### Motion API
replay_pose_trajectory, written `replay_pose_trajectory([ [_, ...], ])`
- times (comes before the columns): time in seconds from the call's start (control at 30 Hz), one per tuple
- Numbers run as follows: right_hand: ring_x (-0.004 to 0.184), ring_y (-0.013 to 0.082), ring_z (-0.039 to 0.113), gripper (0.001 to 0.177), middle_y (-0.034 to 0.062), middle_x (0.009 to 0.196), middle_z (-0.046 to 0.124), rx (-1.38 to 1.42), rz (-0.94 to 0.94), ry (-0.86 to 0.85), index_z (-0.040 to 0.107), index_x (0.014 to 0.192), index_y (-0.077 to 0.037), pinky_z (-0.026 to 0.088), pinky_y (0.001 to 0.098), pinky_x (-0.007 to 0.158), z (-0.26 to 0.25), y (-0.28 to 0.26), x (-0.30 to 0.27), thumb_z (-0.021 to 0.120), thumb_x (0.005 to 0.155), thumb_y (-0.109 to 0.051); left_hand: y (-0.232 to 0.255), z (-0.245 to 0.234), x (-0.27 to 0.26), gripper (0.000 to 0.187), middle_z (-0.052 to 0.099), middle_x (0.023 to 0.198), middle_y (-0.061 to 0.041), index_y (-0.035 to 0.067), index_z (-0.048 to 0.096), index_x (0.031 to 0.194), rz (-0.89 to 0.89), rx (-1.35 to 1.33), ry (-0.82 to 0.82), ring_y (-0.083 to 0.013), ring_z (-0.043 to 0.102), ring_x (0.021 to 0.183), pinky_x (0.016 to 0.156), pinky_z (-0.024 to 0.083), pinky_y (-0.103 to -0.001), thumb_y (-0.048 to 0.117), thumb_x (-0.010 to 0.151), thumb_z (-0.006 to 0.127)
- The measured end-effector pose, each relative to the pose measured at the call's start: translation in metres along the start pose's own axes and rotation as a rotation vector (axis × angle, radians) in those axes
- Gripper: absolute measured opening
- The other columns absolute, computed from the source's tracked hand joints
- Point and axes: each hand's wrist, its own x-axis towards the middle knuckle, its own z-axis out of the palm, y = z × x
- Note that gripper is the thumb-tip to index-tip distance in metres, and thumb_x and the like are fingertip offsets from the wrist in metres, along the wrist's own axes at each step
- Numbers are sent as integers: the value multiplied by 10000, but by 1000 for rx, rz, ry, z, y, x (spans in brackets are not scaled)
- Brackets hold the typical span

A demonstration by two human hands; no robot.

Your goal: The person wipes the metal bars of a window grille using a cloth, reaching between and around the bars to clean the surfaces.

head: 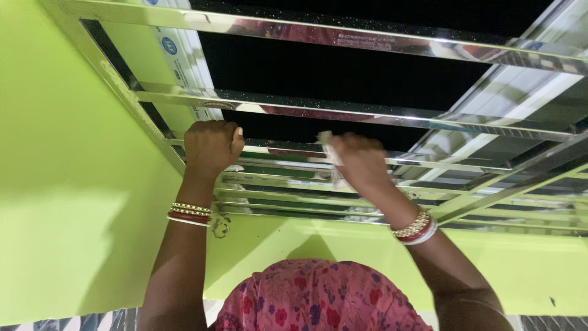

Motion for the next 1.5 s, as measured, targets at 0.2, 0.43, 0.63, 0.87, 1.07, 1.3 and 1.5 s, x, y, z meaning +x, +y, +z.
replay_pose_trajectory([
  [0.2,1027,315,687,571,108,1112,713,-228,144,42,655,1212,-141,484,507,935,-16,119,-89,864,696,-267,-6,-10,0,407,605,604,-92,101,637,657,26,25,-68,-278,579,534,582,465,-436,354,970,577],
  [0.43,1085,326,657,553,123,1137,685,-235,198,127,622,1231,-116,493,470,1002,-10,177,-134,845,737,-226,-29,-14,-9,451,589,573,-74,100,666,679,-22,64,-4,-241,531,493,639,454,-419,398,1006,578],
  [0.63,998,361,649,672,148,1079,667,-156,32,164,632,1175,-97,504,517,892,18,87,-69,860,555,-220,-37,5,-19,417,589,655,-58,116,628,680,53,134,214,-252,555,600,672,420,-415,321,1022,504],
  [0.87,904,291,645,571,157,1046,636,-170,-63,205,600,1239,-48,538,523,790,50,-57,39,854,768,-247,-40,7,-17,380,567,644,-61,123,594,662,55,116,254,-242,542,582,643,392,-410,258,997,475],
  [1.07,779,253,643,400,102,932,643,-111,-183,198,617,1201,-64,538,484,684,57,-151,109,704,813,-114,-43,6,-20,329,586,690,-53,117,591,707,32,79,257,-242,581,653,676,404,-405,243,987,474],
  [1.3,806,282,672,609,136,911,658,101,-136,98,630,1169,-19,558,449,693,46,-125,91,855,651,-248,-44,3,-20,347,584,683,-40,130,594,702,57,91,255,-216,583,649,678,405,-390,250,995,452],
  [1.5,910,271,675,518,96,1006,692,-3,110,-65,664,1098,-106,519,481,813,32,-18,13,900,639,-155,-44,8,-18,381,561,656,-50,129,567,664,64,117,255,-222,554,615,652,387,-399,255,997,430],
])
